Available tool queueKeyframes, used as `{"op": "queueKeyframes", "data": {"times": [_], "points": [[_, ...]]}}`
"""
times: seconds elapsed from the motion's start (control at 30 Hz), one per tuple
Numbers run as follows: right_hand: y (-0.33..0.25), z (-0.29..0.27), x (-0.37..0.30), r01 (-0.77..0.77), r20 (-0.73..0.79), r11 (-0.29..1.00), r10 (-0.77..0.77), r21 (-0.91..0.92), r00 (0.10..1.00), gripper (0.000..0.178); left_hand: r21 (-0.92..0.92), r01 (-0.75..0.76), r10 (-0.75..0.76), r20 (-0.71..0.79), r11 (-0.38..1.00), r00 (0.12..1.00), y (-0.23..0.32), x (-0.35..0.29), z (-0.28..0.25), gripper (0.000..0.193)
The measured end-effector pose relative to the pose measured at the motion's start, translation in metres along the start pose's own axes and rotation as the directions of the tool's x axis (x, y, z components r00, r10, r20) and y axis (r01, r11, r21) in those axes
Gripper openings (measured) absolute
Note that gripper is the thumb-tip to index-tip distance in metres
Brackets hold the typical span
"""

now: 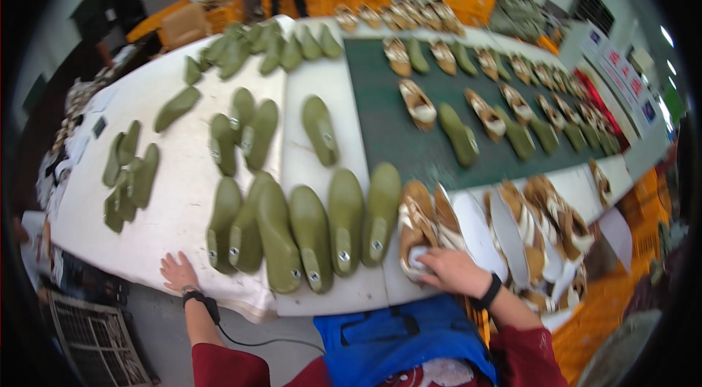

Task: The recorder is organizing shoe molds and shoe components on a factory assembly line.

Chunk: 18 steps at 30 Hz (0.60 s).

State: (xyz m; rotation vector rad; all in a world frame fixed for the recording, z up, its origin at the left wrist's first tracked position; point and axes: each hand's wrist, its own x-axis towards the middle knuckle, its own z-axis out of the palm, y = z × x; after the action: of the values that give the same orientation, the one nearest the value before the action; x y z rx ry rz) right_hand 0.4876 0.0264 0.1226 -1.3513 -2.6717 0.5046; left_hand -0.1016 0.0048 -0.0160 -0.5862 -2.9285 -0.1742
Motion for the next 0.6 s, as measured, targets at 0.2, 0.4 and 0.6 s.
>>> {"op": "queueKeyframes", "data": {"times": [0.2,0.4,0.6], "points": [[-0.021,-0.003,0.01,0.108,-0.087,0.994,-0.107,0.013,0.99,0.031,-0.087,0.023,-0.023,0.01,0.996,1.0,-0.002,-0.008,-0.014,0.051],[-0.056,0.002,0.043,0.106,0.007,0.994,-0.106,-0.014,0.994,0.047,-0.078,0.02,-0.02,0.0,0.997,1.0,-0.004,-0.007,-0.009,0.051],[-0.028,0.025,0.069,0.02,-0.075,0.996,-0.026,-0.089,0.997,0.052,-0.022,-0.032,0.033,0.049,0.999,0.998,0.021,-0.003,0.001,0.054]]}}
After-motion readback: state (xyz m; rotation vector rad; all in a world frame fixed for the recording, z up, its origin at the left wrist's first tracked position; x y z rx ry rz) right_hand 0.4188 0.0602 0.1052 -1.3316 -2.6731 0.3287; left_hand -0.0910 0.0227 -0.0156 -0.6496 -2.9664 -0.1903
